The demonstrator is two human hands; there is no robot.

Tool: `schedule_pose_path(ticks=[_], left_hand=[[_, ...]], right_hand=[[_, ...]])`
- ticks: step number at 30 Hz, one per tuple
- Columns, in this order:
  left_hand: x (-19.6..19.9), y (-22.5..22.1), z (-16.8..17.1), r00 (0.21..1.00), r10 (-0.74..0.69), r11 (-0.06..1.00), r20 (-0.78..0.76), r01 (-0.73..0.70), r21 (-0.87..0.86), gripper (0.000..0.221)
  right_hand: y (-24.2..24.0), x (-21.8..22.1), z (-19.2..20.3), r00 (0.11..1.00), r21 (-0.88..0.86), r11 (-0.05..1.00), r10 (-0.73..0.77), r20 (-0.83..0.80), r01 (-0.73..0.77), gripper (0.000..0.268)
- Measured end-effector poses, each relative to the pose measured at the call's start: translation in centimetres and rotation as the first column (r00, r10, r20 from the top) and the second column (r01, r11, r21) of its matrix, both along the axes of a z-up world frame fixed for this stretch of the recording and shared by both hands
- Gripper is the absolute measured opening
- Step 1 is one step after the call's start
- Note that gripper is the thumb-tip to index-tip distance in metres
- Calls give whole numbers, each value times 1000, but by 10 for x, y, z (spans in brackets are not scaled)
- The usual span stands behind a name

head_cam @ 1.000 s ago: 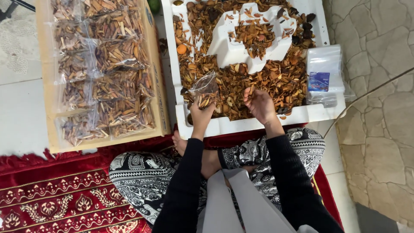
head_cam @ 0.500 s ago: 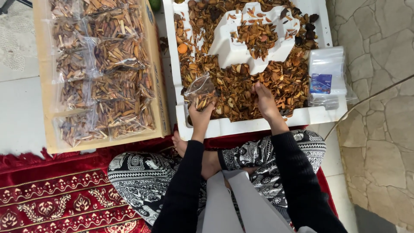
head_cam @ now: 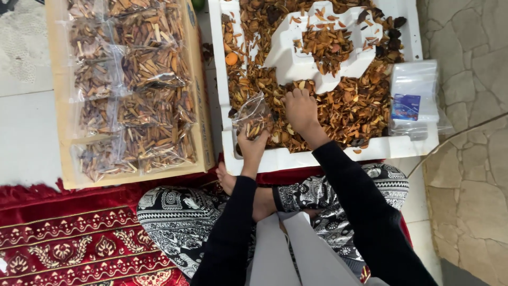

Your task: The person picks up nut pieces from a large container and places them into small plastic bags, handling one bag at a time.

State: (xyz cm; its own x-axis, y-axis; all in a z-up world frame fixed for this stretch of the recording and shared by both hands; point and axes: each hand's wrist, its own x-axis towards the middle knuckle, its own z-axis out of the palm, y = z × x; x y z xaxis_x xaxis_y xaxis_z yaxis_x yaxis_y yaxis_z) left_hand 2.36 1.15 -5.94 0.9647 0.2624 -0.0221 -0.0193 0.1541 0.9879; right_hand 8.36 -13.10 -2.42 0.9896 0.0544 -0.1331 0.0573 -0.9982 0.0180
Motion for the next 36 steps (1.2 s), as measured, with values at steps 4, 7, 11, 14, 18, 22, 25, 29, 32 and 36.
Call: schedule_pose_path(ticks=[4,7,11,14,18,22,25,29,32,36], left_hand=[[1,3,-10,1000,-15,1000,-17,15,-11,27],[0,4,-4,999,-26,1000,-31,25,-16,29],[-2,3,-9,1000,-8,1000,-22,8,-7,29],[-1,3,-10,1000,-2,1000,-24,2,-6,30],[-2,3,-2,998,-8,999,-54,6,-37,28],[0,5,15,998,-41,997,-45,38,-71,24],[-1,4,8,998,-29,998,-58,26,-60,27],[-2,3,10,998,-27,998,-54,23,-65,27],[-1,3,13,998,-30,997,-58,26,-74,26],[0,5,18,997,-40,996,-62,35,-86,26]], right_hand=[[6,-3,-14,999,-94,994,50,-8,-51,28],[12,-7,-22,995,-233,967,101,-15,-102,20],[10,-4,-36,990,-292,947,141,13,-131,11],[4,0,-9,988,-111,982,154,-19,-155,17],[-14,-3,14,992,637,764,-31,-120,101,34],[-18,-35,74,954,862,425,-231,-194,278,32],[-45,-38,38,821,868,-98,-288,-494,487,25],[-69,-45,1,860,702,-600,-42,-508,385,19],[-76,-47,-3,870,676,-641,-24,-492,364,28],[-62,-49,16,878,747,-578,-105,-468,329,31]])
